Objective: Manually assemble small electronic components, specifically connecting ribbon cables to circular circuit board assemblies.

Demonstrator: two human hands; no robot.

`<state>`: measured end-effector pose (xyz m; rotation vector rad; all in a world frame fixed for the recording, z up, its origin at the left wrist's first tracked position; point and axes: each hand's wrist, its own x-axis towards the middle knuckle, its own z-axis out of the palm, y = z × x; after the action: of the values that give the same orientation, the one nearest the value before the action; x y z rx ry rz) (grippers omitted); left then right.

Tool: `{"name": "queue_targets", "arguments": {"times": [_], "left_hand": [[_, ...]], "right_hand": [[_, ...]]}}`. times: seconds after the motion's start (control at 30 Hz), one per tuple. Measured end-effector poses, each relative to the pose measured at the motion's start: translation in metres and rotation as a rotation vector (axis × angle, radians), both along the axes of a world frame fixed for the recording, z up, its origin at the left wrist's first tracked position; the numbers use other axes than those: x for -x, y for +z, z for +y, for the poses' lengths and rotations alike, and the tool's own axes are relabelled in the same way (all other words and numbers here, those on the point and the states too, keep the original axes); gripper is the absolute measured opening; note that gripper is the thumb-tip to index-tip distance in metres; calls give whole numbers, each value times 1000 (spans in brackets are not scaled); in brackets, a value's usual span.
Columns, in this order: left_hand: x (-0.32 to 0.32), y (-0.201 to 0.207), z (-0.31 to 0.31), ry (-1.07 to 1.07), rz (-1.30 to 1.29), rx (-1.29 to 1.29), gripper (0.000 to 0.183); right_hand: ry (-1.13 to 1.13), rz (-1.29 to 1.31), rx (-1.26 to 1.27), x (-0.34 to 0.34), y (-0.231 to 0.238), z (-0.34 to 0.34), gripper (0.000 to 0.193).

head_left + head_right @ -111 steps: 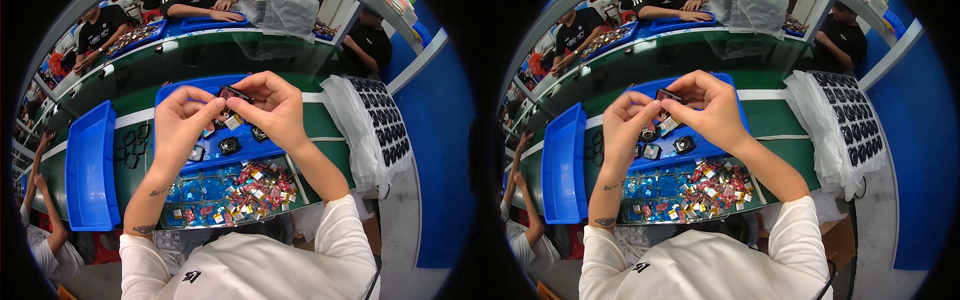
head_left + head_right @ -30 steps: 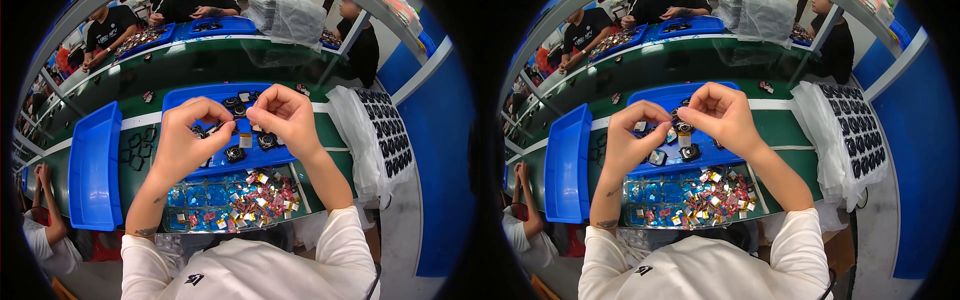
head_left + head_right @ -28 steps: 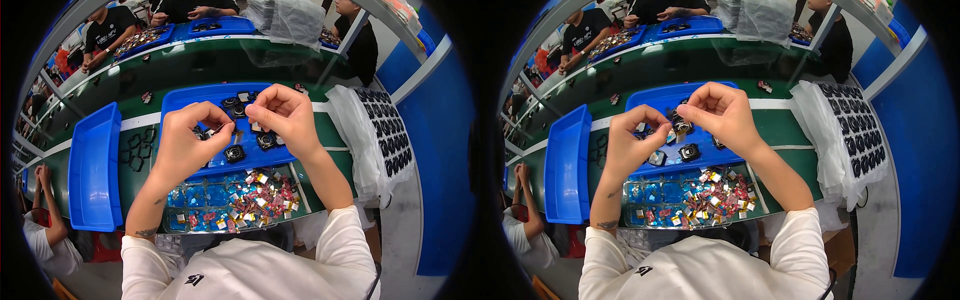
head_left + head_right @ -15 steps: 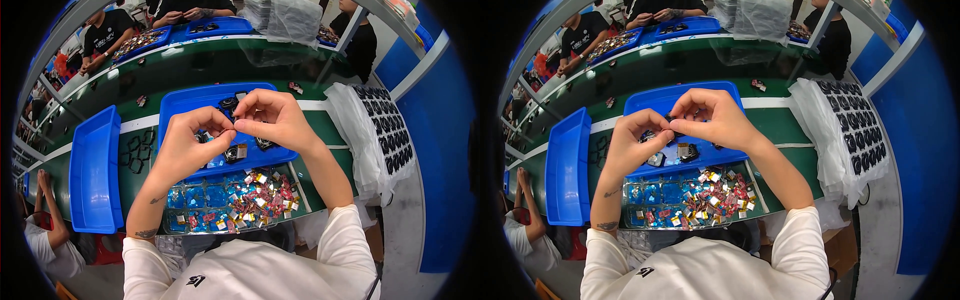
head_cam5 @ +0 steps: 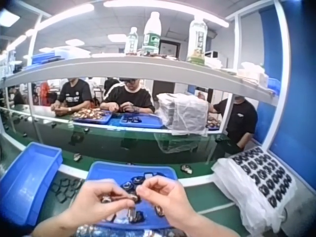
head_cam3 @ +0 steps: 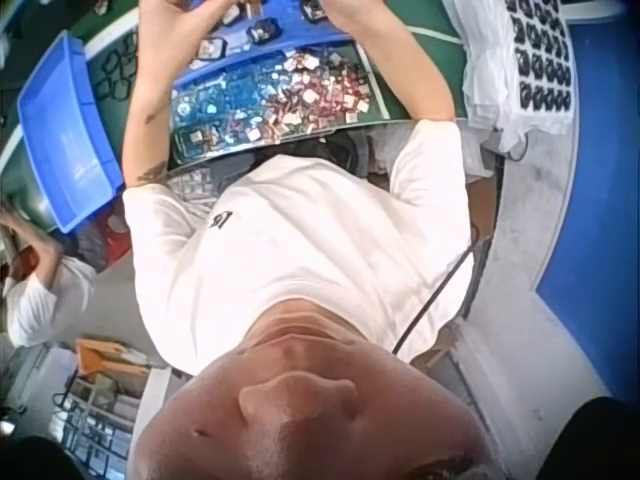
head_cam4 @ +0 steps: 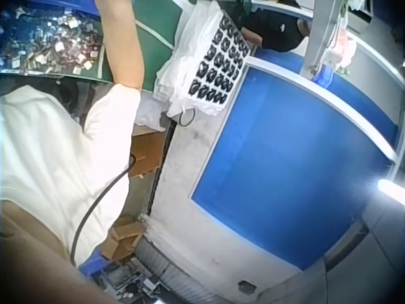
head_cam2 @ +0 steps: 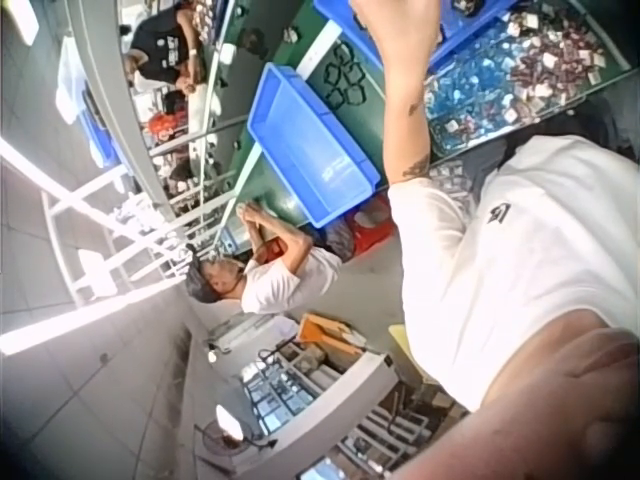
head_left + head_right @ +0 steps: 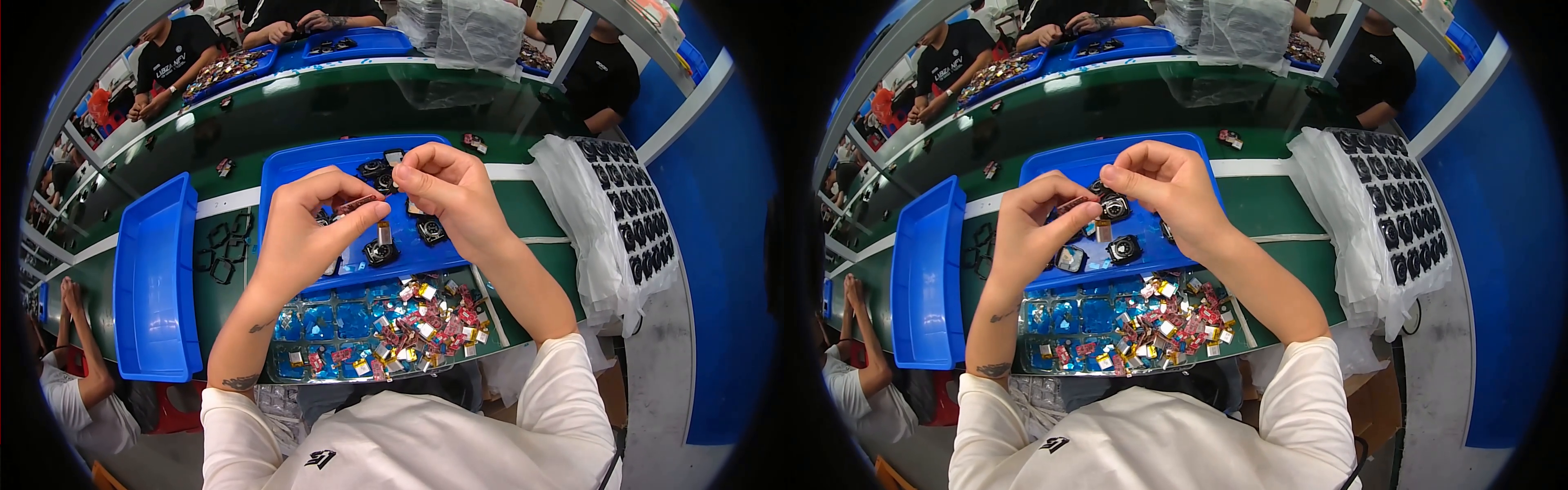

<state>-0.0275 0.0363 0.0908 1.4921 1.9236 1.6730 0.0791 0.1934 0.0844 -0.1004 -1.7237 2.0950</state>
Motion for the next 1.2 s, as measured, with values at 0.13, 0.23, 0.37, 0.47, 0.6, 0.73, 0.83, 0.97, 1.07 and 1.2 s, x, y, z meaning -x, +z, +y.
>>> {"name": "queue_targets", "arguments": {"times": [0.13, 0.23, 0.37, 0.47, 0.6, 0.73, 0.83, 0.97, 1.07, 1.2], "left_hand": [[2, -2, -1, -50, -65, -62, 12], [2, -1, -2, -61, -183, -28, 13], [2, 4, -4, -106, -193, -31, 12], [3, 4, -5, -195, -292, -35, 12], [5, 8, -6, -277, -352, 0, 11], [9, 5, -8, -289, -350, -21, 10], [11, 11, -12, -229, -369, -88, 10], [15, 13, -13, -174, -343, -120, 11], [16, 14, -17, -176, -348, -109, 11], [15, 16, -17, -197, -342, -79, 11]], "right_hand": [[60, 18, 83, -2, -1, -3, 12], [105, -49, 169, -3, 2, -5, 13], [315, -83, 296, -5, -1, -1, 16], [461, -68, 364, -5, -5, -2, 17], [523, -53, 323, -5, -4, -3, 19], [490, -73, 348, -2, -4, -1, 14], [166, -62, -202, 8, -7, 9, 4], [-326, -51, -1491, 14, -36, 19, 18], [66, -200, -1475, 12, -33, 9, 28], [200, -273, -1528, 15, -48, 7, 37]]}}
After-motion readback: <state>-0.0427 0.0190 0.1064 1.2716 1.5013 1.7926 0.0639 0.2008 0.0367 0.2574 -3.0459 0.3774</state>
